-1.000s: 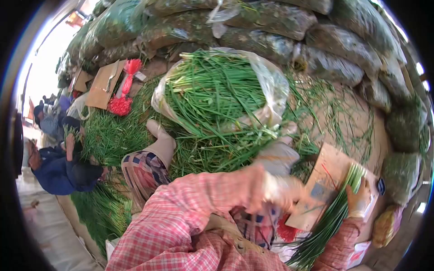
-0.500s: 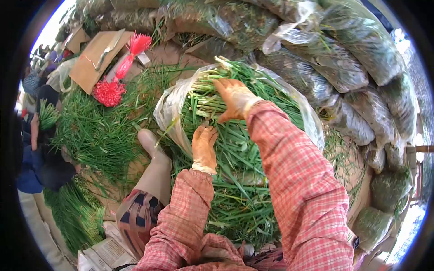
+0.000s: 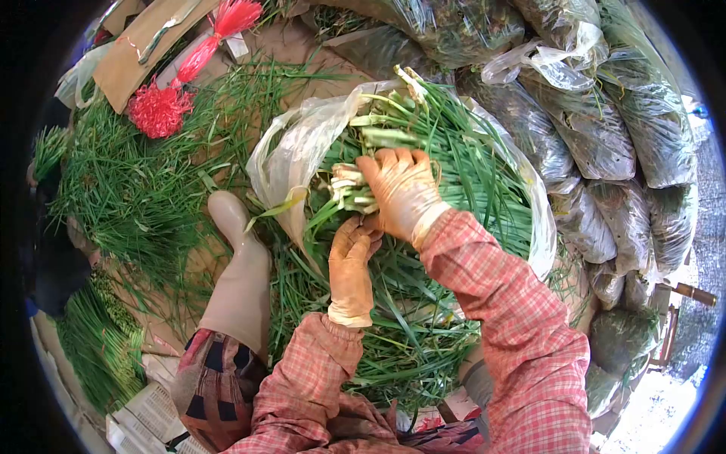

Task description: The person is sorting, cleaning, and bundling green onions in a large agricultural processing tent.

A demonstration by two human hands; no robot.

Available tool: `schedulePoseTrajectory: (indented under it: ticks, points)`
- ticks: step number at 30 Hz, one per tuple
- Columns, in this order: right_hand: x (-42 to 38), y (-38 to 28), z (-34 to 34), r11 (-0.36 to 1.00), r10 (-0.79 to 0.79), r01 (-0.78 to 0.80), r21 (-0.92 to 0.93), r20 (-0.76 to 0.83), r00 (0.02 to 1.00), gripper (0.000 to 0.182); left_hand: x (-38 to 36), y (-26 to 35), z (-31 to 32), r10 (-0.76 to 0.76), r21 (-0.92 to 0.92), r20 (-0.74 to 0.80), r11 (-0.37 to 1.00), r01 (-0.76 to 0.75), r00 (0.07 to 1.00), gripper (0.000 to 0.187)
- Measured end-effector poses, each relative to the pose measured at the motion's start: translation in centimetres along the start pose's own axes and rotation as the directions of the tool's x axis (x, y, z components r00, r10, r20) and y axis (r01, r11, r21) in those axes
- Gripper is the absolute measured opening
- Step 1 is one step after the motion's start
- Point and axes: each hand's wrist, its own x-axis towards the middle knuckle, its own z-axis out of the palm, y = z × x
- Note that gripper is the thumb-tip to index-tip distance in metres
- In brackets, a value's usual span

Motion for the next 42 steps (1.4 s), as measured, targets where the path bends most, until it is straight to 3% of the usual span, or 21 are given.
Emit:
schedulePoseTrajectory:
  ticks: [2, 3, 5, 12, 14, 17, 18, 19, 23, 24, 26, 29, 30, 33, 34, 36, 37, 38, 39, 40, 42]
  points:
    - [0.6, 0.4, 0.7, 1.000, 0.001, -0.003, -0.018, -0.112, 0.994, 0.074, 0.2, 0.1, -0.1, -0.005, -0.001, 0.021, 1.000, 0.005, 1.000, 0.034]
    - [1.2, 0.6, 0.5, 0.998, 0.055, -0.058, 0.031, 0.090, 0.994, 0.068, 0.2, 0.5, 0.0, -0.008, 0.003, 0.036, 1.000, 0.008, 0.999, 0.034]
    - [1.3, 1.2, -0.6, 0.988, 0.088, -0.106, 0.116, 0.148, 0.985, 0.057, -0.2, 1.7, -0.1, -0.016, 0.000, 0.046, 1.000, 0.016, 0.999, 0.031]
    - [-8.0, 3.3, -8.5, 0.850, 0.205, -0.078, 0.522, -0.192, 0.960, 0.048, -5.2, 4.9, -0.6, -0.142, -0.023, 0.189, 0.989, 0.149, 0.972, 0.022]
    - [-12.5, 3.6, -9.2, 0.730, 0.295, -0.081, 0.679, -0.205, 0.933, 0.050, -7.6, 4.8, -1.5, -0.336, -0.007, 0.373, 0.931, 0.364, 0.865, 0.028]
    - [-18.7, 2.7, -9.4, 0.640, 0.421, -0.107, 0.761, -0.230, 0.878, 0.053, -10.5, 4.3, -4.0, -0.566, 0.090, 0.578, 0.760, 0.644, 0.588, 0.045]
    - [-19.9, 1.8, -9.9, 0.657, 0.391, -0.053, 0.752, -0.280, 0.877, 0.052, -11.0, 3.7, -4.9, -0.662, 0.116, 0.558, 0.659, 0.743, 0.500, 0.059]
    - [-20.9, 1.6, -11.7, 0.822, 0.159, -0.019, 0.569, -0.197, 0.967, 0.046, -11.1, 2.8, -6.1, -0.597, 0.081, 0.718, 0.583, 0.809, 0.359, 0.071]
    - [-24.5, -4.3, -10.0, 0.815, -0.222, 0.315, 0.486, -0.240, 0.945, 0.031, -14.8, 0.0, -4.9, -0.742, 0.186, 0.616, 0.466, 0.865, 0.267, 0.100]
    - [-25.1, -6.2, -9.2, 0.782, -0.300, 0.381, 0.493, -0.238, 0.924, 0.025, -15.8, 0.0, -4.0, -0.822, 0.082, 0.462, 0.413, 0.907, 0.333, 0.093]
    - [-26.4, -9.8, -7.3, 0.719, -0.441, 0.483, 0.500, -0.209, 0.873, 0.016, -17.0, -2.6, -5.2, -0.796, -0.103, 0.482, 0.363, 0.926, 0.366, 0.081]
    - [-28.0, -13.8, -5.4, 0.747, -0.535, 0.579, 0.326, -0.221, 0.815, 0.011, -18.0, -3.0, -4.9, -0.780, -0.092, 0.515, 0.363, 0.927, 0.356, 0.079]
    - [-28.2, -14.3, -5.4, 0.719, -0.619, 0.593, 0.362, -0.054, 0.783, 0.016, -18.2, -2.6, -4.8, -0.774, -0.066, 0.529, 0.372, 0.926, 0.349, 0.078]
    - [-28.4, -13.9, -7.1, 0.733, -0.455, 0.510, 0.451, -0.232, 0.860, 0.029, -19.2, -1.2, -4.8, -0.768, 0.021, 0.556, 0.395, 0.918, 0.318, 0.077]
    - [-29.0, -12.8, -8.3, 0.770, -0.466, 0.494, 0.403, -0.173, 0.868, 0.041, -19.3, -0.6, -4.9, -0.767, 0.051, 0.564, 0.402, 0.914, 0.306, 0.076]
    - [-28.5, -8.8, -12.8, 0.731, -0.123, 0.165, 0.662, -0.109, 0.986, 0.058, -19.5, 0.4, -5.0, -0.754, 0.099, 0.588, 0.427, 0.899, 0.293, 0.077]
    - [-30.1, -6.9, -13.9, 0.743, 0.220, -0.069, 0.666, -0.146, 0.965, 0.061, -19.5, 0.7, -4.8, -0.738, 0.115, 0.607, 0.447, 0.887, 0.294, 0.077]
    - [-32.7, -6.4, -11.0, 0.362, 0.697, -0.353, 0.863, 0.000, 0.717, 0.060, -19.2, 0.8, -4.4, -0.695, 0.101, 0.654, 0.473, 0.875, 0.300, 0.075]
    - [-33.9, -4.8, -8.7, 0.095, 0.810, -0.281, 0.955, 0.090, 0.579, 0.066, -18.9, 0.9, -3.9, -0.649, 0.084, 0.698, 0.496, 0.864, 0.304, 0.074]
    - [-34.3, -4.7, -6.4, -0.233, 0.781, 0.022, 0.972, 0.173, 0.600, 0.073, -18.7, 1.0, -3.7, -0.668, 0.160, 0.683, 0.533, 0.831, 0.297, 0.075]
    - [-36.2, -5.9, 1.3, -0.722, 0.543, -0.058, 0.690, 0.615, 0.572, 0.070, -18.2, 1.0, -3.2, -0.700, 0.278, 0.656, 0.571, 0.772, 0.282, 0.076]
